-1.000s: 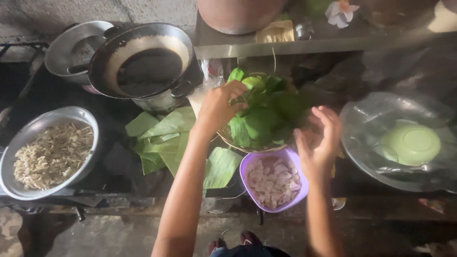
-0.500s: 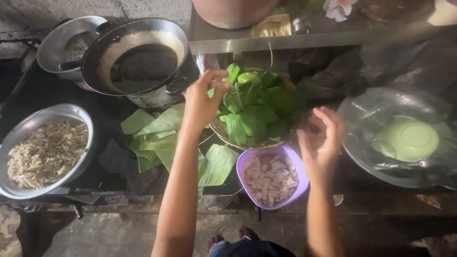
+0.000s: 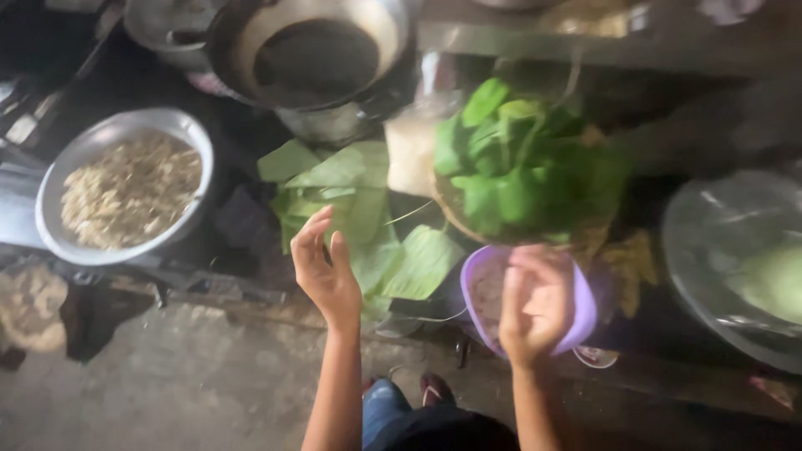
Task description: The person scoops food into a leaf using a spoon and then folds the leaf to secure the contents.
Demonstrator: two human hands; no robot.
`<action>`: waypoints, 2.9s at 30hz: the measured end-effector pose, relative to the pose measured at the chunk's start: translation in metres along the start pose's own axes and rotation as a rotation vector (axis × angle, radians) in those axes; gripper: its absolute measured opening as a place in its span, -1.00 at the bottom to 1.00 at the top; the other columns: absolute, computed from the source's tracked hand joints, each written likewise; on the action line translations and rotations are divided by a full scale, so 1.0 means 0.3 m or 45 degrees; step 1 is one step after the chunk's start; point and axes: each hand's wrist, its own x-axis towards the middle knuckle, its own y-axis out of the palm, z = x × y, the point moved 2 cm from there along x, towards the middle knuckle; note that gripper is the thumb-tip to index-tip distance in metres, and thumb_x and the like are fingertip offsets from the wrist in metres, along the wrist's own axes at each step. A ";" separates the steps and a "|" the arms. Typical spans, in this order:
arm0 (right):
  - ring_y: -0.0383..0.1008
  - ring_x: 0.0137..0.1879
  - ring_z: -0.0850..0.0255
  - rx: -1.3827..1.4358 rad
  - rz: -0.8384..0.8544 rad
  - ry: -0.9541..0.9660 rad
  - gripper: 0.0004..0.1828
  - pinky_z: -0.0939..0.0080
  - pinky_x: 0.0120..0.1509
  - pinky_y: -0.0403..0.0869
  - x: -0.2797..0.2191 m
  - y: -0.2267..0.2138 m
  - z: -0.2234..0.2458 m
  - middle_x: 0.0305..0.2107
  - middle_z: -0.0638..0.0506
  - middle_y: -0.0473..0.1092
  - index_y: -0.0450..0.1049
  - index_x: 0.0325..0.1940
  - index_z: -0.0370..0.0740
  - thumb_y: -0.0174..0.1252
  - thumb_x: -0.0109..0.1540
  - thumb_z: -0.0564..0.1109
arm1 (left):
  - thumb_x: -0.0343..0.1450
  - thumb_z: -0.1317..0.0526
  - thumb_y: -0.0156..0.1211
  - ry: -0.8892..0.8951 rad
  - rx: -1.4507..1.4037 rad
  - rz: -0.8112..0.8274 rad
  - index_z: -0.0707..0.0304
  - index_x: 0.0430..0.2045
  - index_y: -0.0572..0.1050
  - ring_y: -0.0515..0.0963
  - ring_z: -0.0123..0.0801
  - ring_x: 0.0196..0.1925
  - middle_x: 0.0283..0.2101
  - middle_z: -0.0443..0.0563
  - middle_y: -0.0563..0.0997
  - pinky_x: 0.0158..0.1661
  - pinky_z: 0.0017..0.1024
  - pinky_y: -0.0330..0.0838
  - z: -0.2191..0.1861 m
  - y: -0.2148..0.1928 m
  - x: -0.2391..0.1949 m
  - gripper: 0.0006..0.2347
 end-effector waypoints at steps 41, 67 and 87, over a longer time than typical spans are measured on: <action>0.37 0.20 -0.06 -1.342 0.651 0.016 -0.69 -0.09 0.09 0.39 -0.173 1.233 -0.314 0.12 -0.09 0.35 0.52 -0.05 -0.10 0.14 0.12 -0.12 | 0.39 0.44 0.20 -0.224 0.420 0.890 0.30 -0.25 0.59 0.59 -0.04 0.15 0.11 0.16 0.58 0.04 -0.26 0.51 0.295 -0.633 0.427 -0.87; 0.44 0.23 0.13 0.344 -0.004 0.830 -0.45 0.11 0.27 0.51 -0.178 1.002 0.134 0.17 -0.12 0.33 0.14 0.38 -0.21 0.19 0.37 -0.14 | 0.29 0.35 0.40 -0.538 0.364 0.856 0.30 -0.11 0.57 0.74 -0.37 -0.22 -0.24 0.10 0.73 -0.17 -0.42 0.57 0.202 -0.648 0.426 -0.71; 0.34 0.42 0.12 0.417 0.477 0.694 -0.72 0.11 0.46 0.37 -0.262 1.054 0.130 0.25 -0.07 0.42 0.60 -0.45 -0.22 0.06 0.30 -0.17 | 0.09 0.58 0.10 0.021 0.432 0.521 0.26 -0.24 0.57 0.53 -0.11 0.02 -0.08 0.08 0.60 0.07 -0.27 0.44 0.163 -0.911 0.513 -0.60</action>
